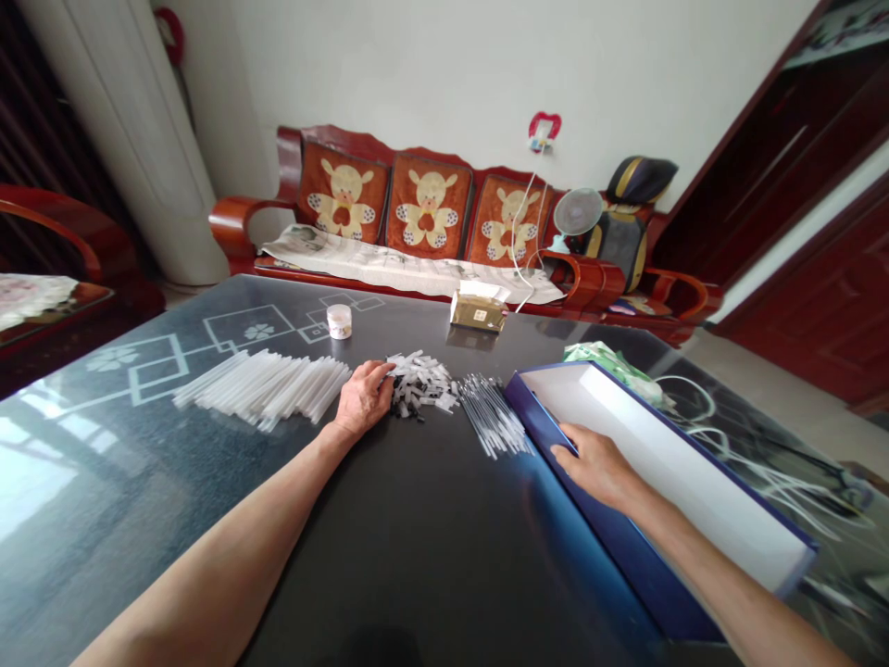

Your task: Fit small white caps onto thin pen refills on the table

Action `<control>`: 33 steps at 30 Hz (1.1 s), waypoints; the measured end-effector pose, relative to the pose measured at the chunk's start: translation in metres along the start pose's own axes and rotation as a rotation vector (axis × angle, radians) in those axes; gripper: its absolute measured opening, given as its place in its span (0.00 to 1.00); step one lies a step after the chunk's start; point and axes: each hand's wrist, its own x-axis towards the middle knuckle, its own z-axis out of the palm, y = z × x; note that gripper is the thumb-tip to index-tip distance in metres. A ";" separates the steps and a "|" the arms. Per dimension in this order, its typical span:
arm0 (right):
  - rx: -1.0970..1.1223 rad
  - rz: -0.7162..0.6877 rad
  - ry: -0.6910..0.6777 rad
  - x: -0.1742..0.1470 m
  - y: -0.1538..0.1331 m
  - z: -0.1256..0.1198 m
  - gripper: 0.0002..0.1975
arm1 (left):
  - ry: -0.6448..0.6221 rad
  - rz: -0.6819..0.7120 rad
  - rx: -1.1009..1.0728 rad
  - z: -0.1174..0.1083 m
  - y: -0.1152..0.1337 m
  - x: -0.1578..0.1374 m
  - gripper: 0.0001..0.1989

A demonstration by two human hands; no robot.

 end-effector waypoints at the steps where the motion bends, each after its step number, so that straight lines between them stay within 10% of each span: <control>1: -0.027 -0.012 0.005 0.001 0.001 0.002 0.11 | 0.000 -0.001 -0.002 0.000 0.000 0.000 0.14; 33: -0.311 0.091 -0.071 0.066 -0.063 0.002 0.14 | -0.020 0.007 -0.059 0.001 0.000 0.001 0.12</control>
